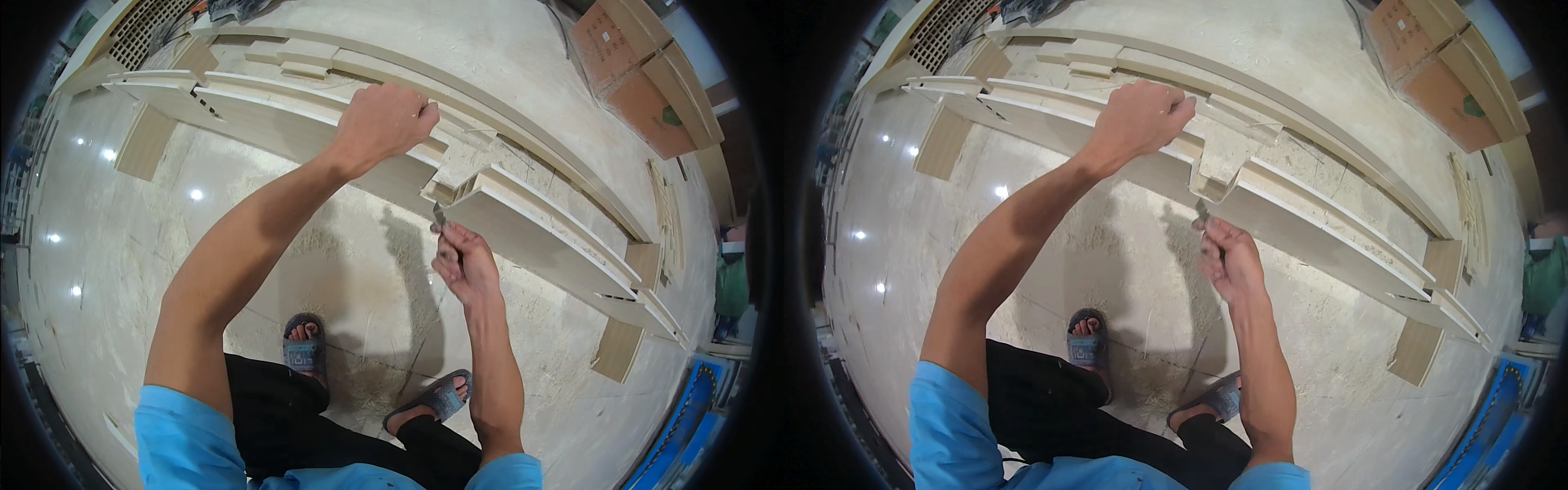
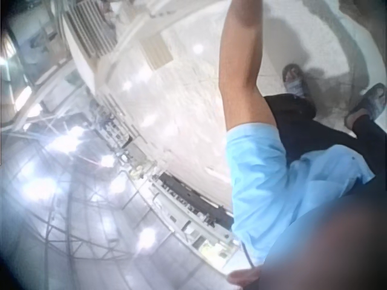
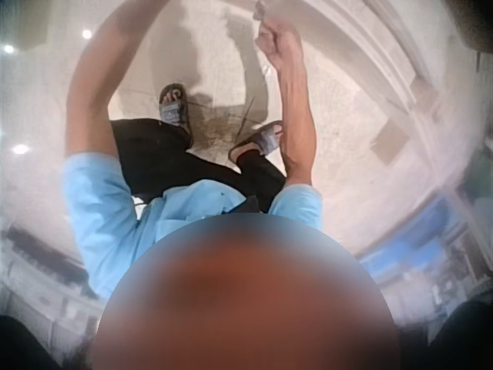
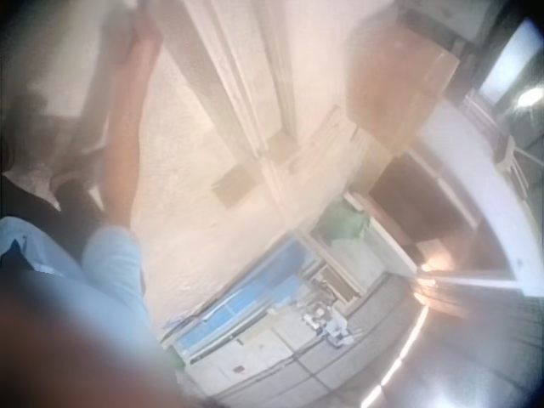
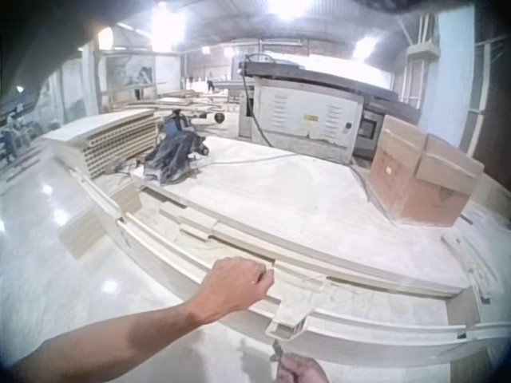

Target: The person assembles a wooden furniture frame on the floor, using a utility knife to scrape and smooth edges and joints. They repeatedly reposition the frame and trim small sections to fit components together.

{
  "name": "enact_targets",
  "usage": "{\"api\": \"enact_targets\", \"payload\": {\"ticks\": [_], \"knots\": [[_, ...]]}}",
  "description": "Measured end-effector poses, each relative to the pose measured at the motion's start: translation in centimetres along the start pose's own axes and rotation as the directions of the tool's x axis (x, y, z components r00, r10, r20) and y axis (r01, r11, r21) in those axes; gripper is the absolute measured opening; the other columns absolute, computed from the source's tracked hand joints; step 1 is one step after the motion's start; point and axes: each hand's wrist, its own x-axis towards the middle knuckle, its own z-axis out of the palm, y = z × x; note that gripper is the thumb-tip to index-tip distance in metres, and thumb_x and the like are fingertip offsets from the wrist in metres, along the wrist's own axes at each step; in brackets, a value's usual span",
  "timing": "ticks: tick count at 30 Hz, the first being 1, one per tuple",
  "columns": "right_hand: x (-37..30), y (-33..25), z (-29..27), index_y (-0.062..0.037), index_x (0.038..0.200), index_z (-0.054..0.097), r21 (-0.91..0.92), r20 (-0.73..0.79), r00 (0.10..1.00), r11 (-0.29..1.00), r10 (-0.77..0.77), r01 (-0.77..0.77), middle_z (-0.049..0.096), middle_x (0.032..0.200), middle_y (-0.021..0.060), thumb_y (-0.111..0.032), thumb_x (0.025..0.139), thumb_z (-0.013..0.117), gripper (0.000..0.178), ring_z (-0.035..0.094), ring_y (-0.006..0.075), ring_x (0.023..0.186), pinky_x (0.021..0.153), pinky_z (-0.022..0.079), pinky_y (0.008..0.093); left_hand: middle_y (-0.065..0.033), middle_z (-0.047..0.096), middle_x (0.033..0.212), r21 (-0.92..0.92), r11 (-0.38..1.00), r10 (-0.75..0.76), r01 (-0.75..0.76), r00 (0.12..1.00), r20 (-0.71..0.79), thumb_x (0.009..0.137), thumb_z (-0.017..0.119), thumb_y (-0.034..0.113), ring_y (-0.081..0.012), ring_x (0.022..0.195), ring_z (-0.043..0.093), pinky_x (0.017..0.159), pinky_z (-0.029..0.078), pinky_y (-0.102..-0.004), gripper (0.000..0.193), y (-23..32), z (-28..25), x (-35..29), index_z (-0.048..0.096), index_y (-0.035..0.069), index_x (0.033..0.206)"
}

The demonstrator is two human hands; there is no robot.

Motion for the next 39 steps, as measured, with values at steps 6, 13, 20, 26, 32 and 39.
{"api": "enact_targets", "payload": {"ticks": [6, 13, 20, 26, 32, 39], "knots": [[4.1, 0.5, -4.8, -0.0013, 0.103, 0.064, 0.147, 0.071, 0.997, 0.989, 0.001, -0.011, 0.046, 0.064, -0.0024, -0.010, 0.098, 0.058, 0.011, 0.030, 0.0073, 0.042, 0.040, 0.025, 0.0235, -0.0166, 0.065, 0.066, -0.108, 0.993, 0.037, -0.045, 0.997, -0.072, 0.091, 0.053, 0.035, -0.0385, 0.067, 0.064, 0.066, 0.051, -0.0477, 0.039, -1.0, 1.2, 0.0, 0.069, 0.005, 0.072], [-0.1, -0.7, -2.4, -0.0027, 0.107, 0.063, 0.198, 0.113, 0.962, 0.954, -0.250, 0.225, 0.048, 0.060, -0.0031, -0.017, 0.101, 0.056, 0.017, 0.031, 0.0038, 0.039, 0.036, 0.027, 0.0214, -0.0217, 0.067, 0.074, -0.092, 0.993, 0.075, -0.073, 0.997, 0.018, 0.087, 0.055, 0.032, -0.0398, 0.076, 0.067, 0.074, 0.054, -0.0509, 0.038, 0.4, 1.1, -0.1, 0.069, 0.000, 0.072], [3.9, -0.1, -5.6, -0.0023, 0.113, 0.061, 0.310, -0.259, 0.965, 0.944, -0.035, 0.117, 0.042, 0.060, -0.0038, -0.016, 0.101, 0.055, 0.019, 0.025, 0.0068, 0.037, 0.033, 0.023, 0.0238, -0.0212, 0.065, 0.068, -0.066, 0.997, 0.040, -0.043, 0.998, -0.053, 0.087, 0.056, 0.031, -0.0398, 0.068, 0.067, 0.068, 0.055, -0.0498, 0.039, 0.4, 1.8, -0.3, 0.069, 0.000, 0.067], [5.2, -0.1, -8.0, -0.0019, 0.111, 0.061, 0.319, -0.121, 0.970, 0.917, -0.213, 0.241, 0.046, 0.059, -0.0033, -0.018, 0.105, 0.048, 0.021, 0.026, 0.0068, 0.038, 0.033, 0.023, 0.0238, -0.0215, 0.062, 0.061, -0.065, 0.994, 0.075, -0.087, 0.983, -0.169, 0.083, 0.059, 0.028, -0.0398, 0.062, 0.065, 0.065, 0.054, -0.0494, 0.035, 0.2, 2.4, -0.3, 0.067, 0.000, 0.063], [9.8, 2.5, -10.6, -0.0012, 0.111, 0.061, 0.418, 0.026, 0.998, 0.906, 0.065, -0.070, 0.047, 0.056, -0.0010, -0.018, 0.105, 0.049, 0.022, 0.022, 0.0075, 0.032, 0.030, 0.023, 0.0265, -0.0208, 0.059, 0.056, -0.096, 0.990, 0.082, -0.100, 0.982, -0.171, 0.082, 0.059, 0.027, -0.0396, 0.059, 0.063, 0.063, 0.053, -0.0501, 0.035, 0.3, 1.9, -0.6, 0.064, -0.001, 0.060], [4.4, 0.0, -6.6, -0.0035, 0.118, 0.061, 0.159, 0.019, 0.926, 0.915, -0.378, 0.370, 0.053, 0.071, -0.0017, -0.019, 0.103, 0.054, 0.023, 0.035, 0.0049, 0.046, 0.037, 0.028, 0.0218, -0.0193, 0.066, 0.070, -0.164, 0.986, 0.012, -0.026, 0.996, -0.084, 0.078, 0.062, 0.030, -0.0395, 0.072, 0.067, 0.069, 0.055, -0.0491, 0.029, 0.1, 3.4, 0.5, 0.070, 0.003, 0.070]]}}
